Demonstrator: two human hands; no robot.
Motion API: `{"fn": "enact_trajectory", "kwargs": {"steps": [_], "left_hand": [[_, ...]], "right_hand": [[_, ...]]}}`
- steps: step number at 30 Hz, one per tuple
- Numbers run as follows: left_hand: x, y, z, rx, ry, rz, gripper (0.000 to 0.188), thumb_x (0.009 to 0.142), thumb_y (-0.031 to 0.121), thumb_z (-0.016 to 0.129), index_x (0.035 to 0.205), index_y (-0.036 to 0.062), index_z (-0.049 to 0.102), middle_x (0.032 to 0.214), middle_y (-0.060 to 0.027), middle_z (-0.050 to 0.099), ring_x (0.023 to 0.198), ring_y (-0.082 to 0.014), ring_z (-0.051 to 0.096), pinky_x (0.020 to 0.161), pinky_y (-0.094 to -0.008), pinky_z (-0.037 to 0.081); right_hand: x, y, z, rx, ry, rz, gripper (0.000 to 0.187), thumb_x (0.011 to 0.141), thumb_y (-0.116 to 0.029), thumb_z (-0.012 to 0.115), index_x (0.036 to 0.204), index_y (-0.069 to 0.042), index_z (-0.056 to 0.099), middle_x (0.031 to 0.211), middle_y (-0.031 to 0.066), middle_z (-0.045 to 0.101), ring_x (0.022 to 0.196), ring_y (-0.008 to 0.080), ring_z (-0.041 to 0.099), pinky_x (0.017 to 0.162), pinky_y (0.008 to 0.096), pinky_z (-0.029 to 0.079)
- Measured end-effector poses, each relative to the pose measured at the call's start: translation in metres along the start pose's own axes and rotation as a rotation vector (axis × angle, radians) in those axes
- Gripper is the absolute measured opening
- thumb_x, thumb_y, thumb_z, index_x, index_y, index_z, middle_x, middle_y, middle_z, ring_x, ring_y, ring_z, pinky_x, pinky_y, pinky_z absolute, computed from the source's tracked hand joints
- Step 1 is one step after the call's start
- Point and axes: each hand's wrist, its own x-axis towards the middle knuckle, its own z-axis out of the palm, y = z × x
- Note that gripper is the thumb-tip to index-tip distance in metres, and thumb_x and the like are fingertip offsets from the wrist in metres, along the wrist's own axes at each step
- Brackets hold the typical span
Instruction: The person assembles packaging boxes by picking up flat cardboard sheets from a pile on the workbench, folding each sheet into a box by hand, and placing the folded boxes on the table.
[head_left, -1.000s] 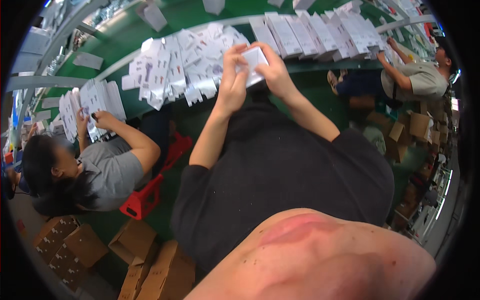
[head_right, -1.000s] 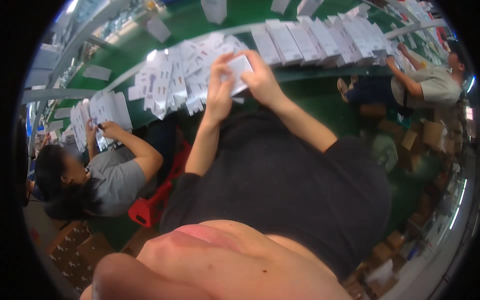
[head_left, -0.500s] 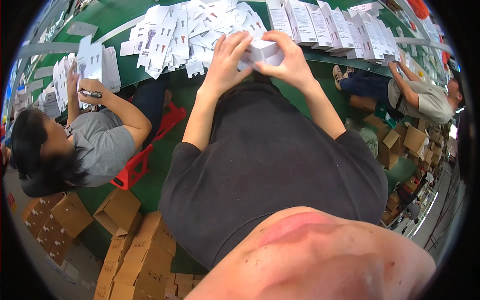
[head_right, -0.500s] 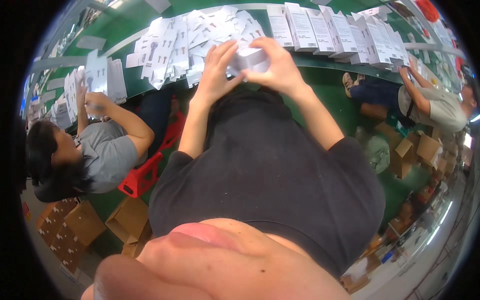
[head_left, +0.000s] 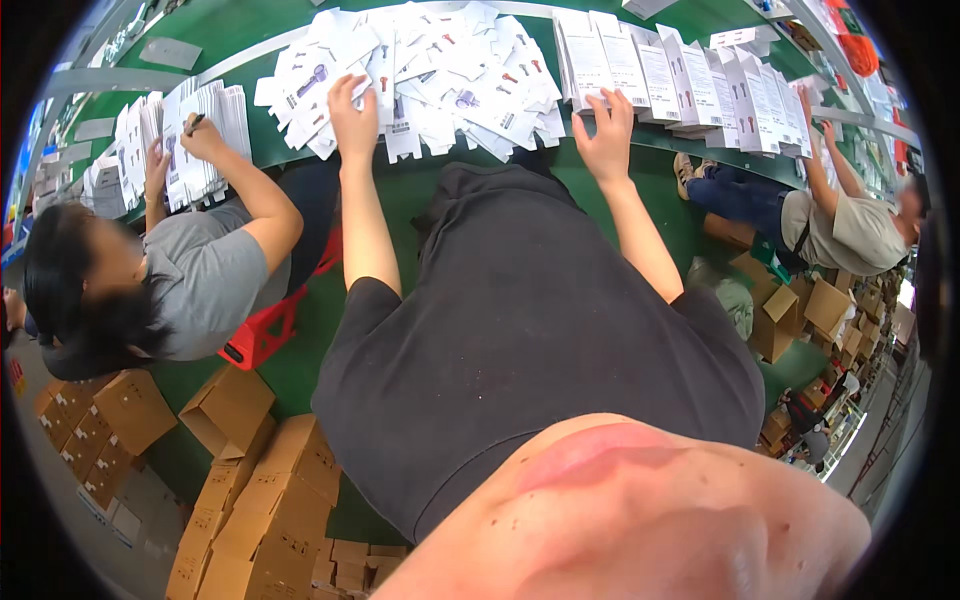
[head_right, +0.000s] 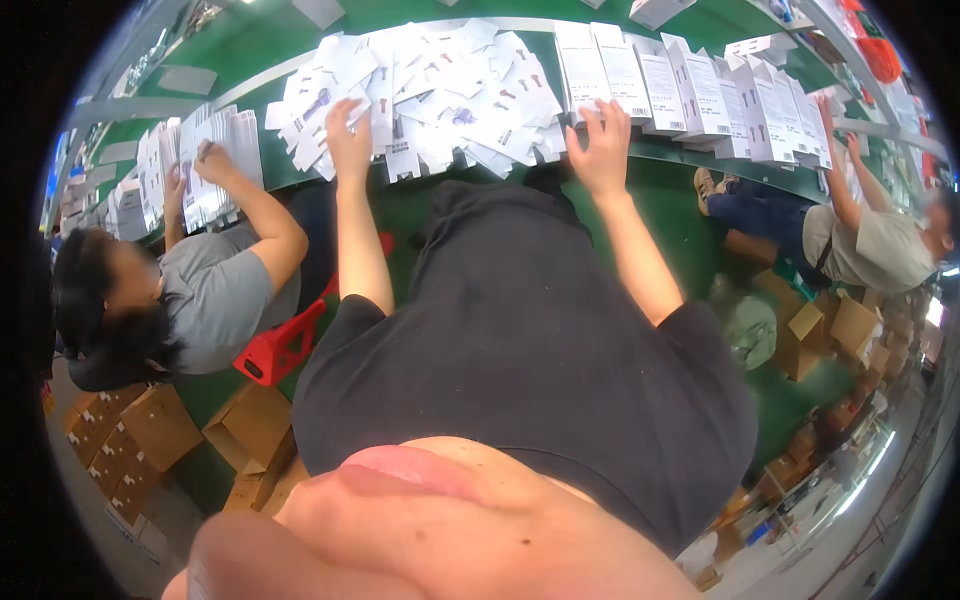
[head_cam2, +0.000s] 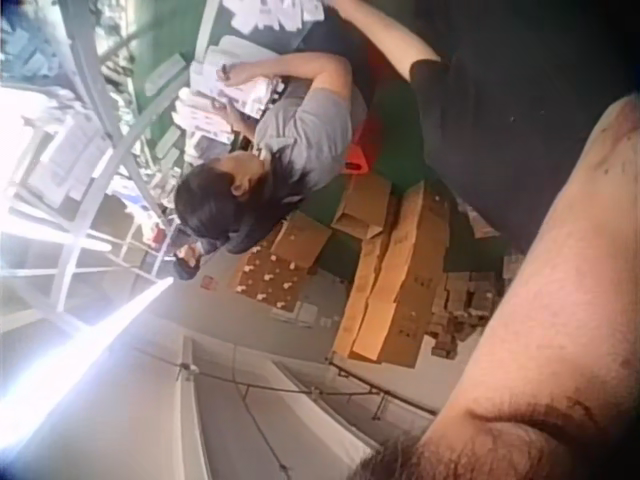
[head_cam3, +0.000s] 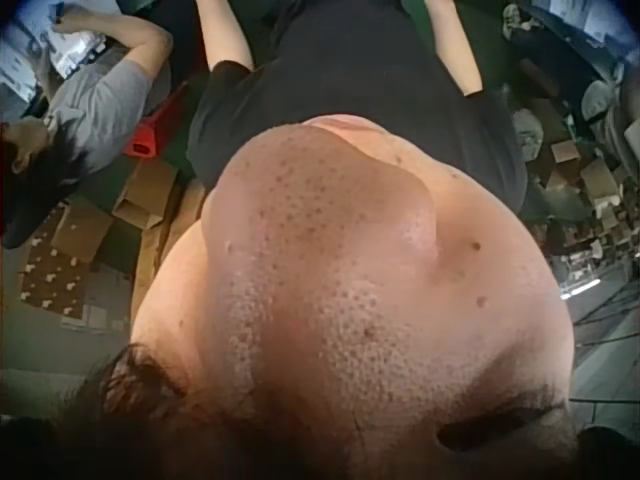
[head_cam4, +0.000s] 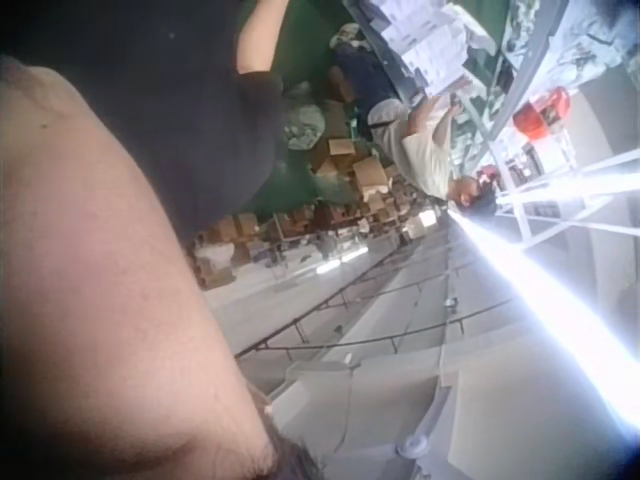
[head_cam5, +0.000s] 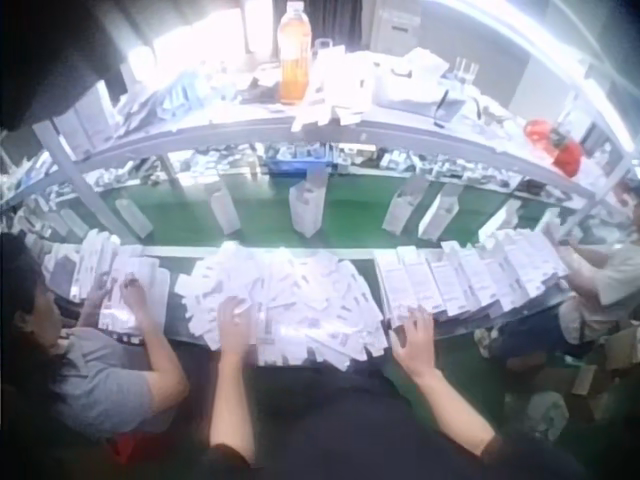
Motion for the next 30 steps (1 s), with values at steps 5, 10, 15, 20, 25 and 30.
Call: {"fn": "enact_trajectory", "kwargs": {"steps": [5,10,15,20,25,30], "left_hand": [[0.053,-0.148,-0.021,0.4,0.086,-0.235,0.053,0.086,0.036,0.075,0.13,0.0082,0.068,0.143,-0.0282,0.055,0.136,-0.0435,0.048,0.115,-0.0493,0.037],[0.099,-0.188,-0.044,0.568,-0.113,-0.68,0.086,0.088,0.07,0.06,0.158,0.0247,0.041,0.166,-0.0247,0.025,0.157,-0.038,0.015,0.122,-0.0648,0.011],[0.092,-0.186,-0.028,0.563,-0.11,-0.86,0.091,0.093,0.077,0.045,0.164,0.022,0.029,0.169,-0.0309,0.01,0.158,-0.0441,0.003,0.123,-0.0636,-0.002],[0.068,-0.139,0.018,0.548,-0.173,-0.67,0.086,0.099,0.074,0.036,0.164,0.0176,0.029,0.167,-0.0354,0.009,0.158,-0.0471,0.002,0.124,-0.063,0.001],[0.047,-0.091,0.056,0.452,-0.107,-0.668,0.085,0.1,0.069,0.042,0.163,0.0122,0.03,0.165,-0.0388,0.009,0.157,-0.0481,0.004,0.123,-0.0633,0.004],[0.035,-0.037,0.091,0.376,-0.052,-0.744,0.083,0.102,0.063,0.044,0.162,0.0073,0.028,0.163,-0.042,0.007,0.156,-0.0507,0.004,0.122,-0.0647,0.005]], "right_hand": [[0.0,-0.039,0.002,0.359,-0.132,-0.126,0.026,0.083,-0.002,0.073,0.108,-0.004,0.068,0.12,0.0156,0.063,0.119,0.0361,0.061,0.102,0.0452,0.049],[0.001,-0.036,0.046,0.43,-0.456,-0.033,0.041,0.089,-0.02,0.074,0.126,-0.006,0.064,0.14,0.019,0.056,0.132,0.0385,0.052,0.11,0.0461,0.044],[0.025,-0.018,0.121,0.16,-0.387,0.079,0.085,0.088,-0.061,0.069,0.15,-0.007,0.048,0.157,0.0292,0.036,0.148,0.0458,0.031,0.121,0.0558,0.024],[0.014,-0.021,0.196,0.04,-0.377,0.283,0.098,0.088,-0.075,0.059,0.156,-0.007,0.041,0.162,0.035,0.021,0.153,0.0497,0.012,0.121,0.0625,0.012],[0.032,-0.001,0.2,0.452,-0.403,0.424,0.1,0.09,-0.073,0.059,0.159,-0.004,0.035,0.161,0.0365,0.022,0.152,0.0491,0.017,0.123,0.0593,0.011],[0.06,-0.048,0.209,0.48,-0.332,0.607,0.11,0.085,-0.077,0.06,0.159,-0.002,0.031,0.162,0.0297,0.033,0.156,0.0397,0.017,0.124,0.0587,0.007]]}}
